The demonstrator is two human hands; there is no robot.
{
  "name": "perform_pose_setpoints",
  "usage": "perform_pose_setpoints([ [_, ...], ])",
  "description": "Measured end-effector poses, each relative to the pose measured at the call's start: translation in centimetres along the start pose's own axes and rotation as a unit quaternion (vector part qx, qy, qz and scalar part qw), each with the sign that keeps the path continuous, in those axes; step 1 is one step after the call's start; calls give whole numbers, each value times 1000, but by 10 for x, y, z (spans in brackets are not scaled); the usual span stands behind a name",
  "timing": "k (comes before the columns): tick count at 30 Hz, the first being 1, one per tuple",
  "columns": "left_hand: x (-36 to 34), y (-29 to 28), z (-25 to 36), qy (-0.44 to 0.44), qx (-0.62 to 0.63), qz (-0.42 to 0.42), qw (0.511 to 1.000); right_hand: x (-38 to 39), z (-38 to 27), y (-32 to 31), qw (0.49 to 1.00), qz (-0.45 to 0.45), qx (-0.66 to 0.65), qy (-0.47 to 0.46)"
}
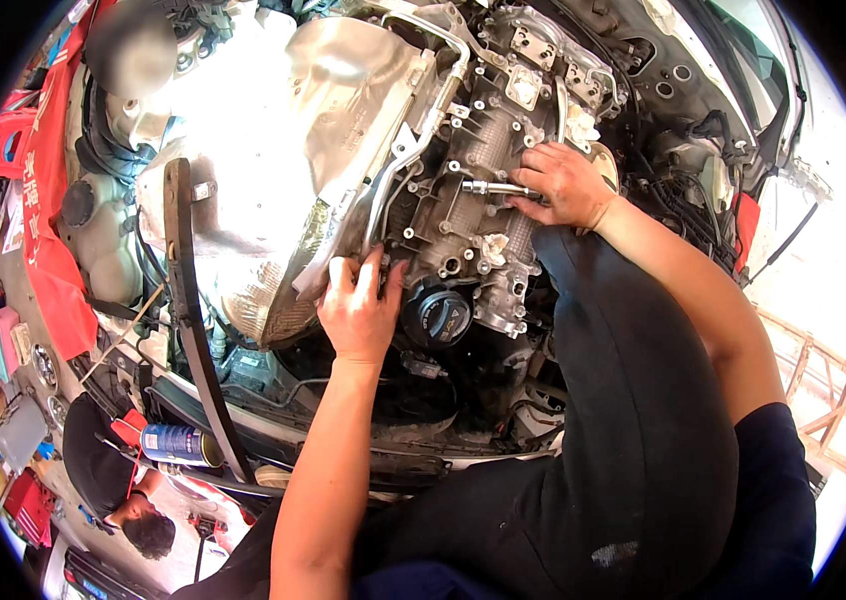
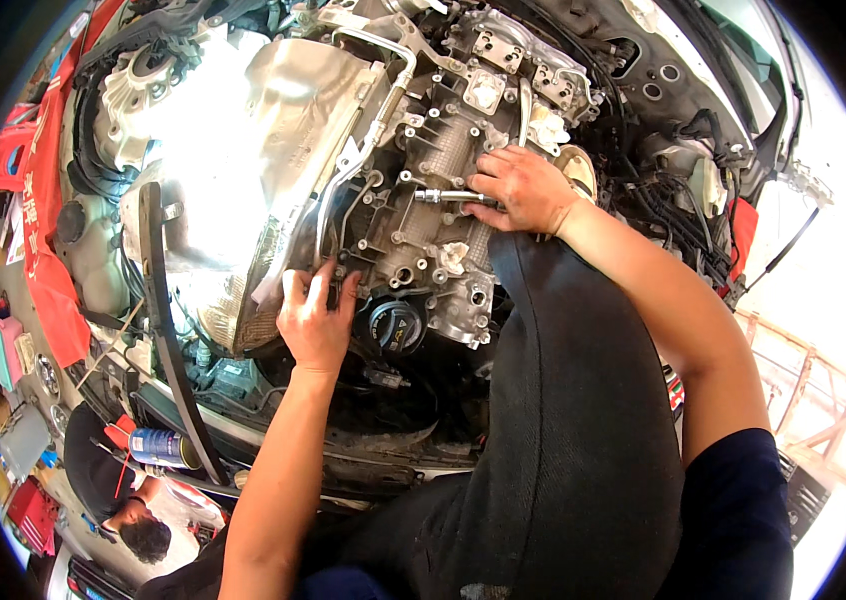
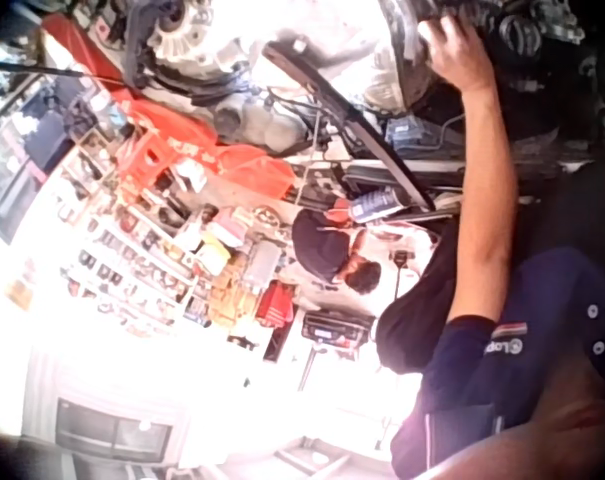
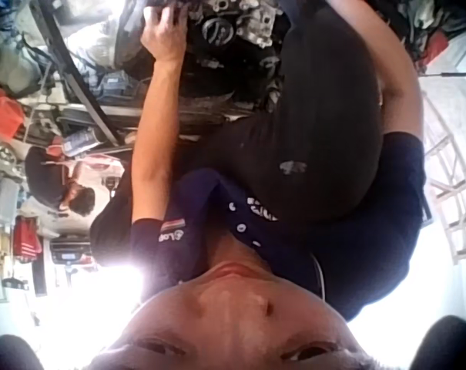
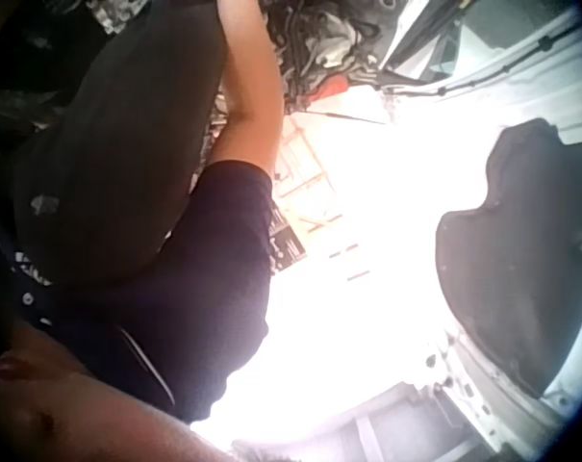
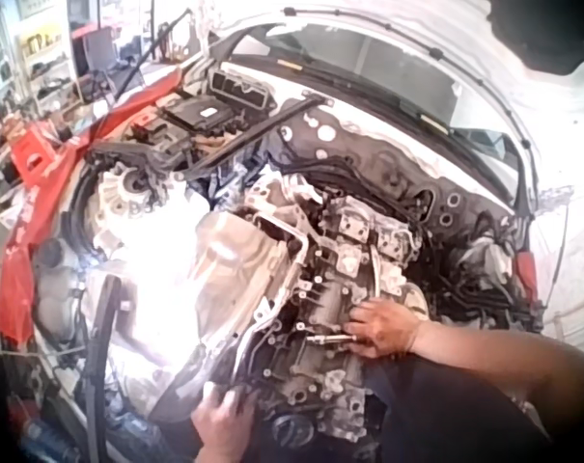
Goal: The person performs maintenance on a vehicle engine, using a socket wrench to tighten bolts, handling various metal components, and adjusting a heat shield.
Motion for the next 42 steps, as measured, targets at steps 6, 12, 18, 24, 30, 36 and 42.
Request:
perform_pose_setpoints([
  [6, -2, -2, -7, -7, 2, 7, 1000, -1, -1, 4, 1000, 7, 8, -13],
  [12, 3, 2, -12, -10, 4, 4, 1000, 1, 4, 10, 999, -30, -11, 14],
  [18, 1, -2, -13, -20, 37, 6, 999, 0, 2, 7, 1000, -27, -1, 13],
  [24, 11, -1, -26, -116, 116, -22, 986, -23, -21, -27, 999, 26, 21, -27],
  [30, 52, 48, -87, -476, 389, -125, 779, -114, -107, -27, 975, -25, -53, -214],
  [36, 83, 80, -70, -612, 568, -177, 522, -148, -150, 11, 963, -106, 52, -242],
  [42, 90, 85, -69, -637, 587, -167, 470, -154, -162, 25, 961, -136, 108, -215],
])
Point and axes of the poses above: each hand's wrist, its own x-axis away from the middle knuckle, its own y-axis out of the palm, z = x × y, the point moved 10 cm from there along -x, towards the middle knuckle, and after that the axes turned 13 degrees about -y, right-handed, at the moved point
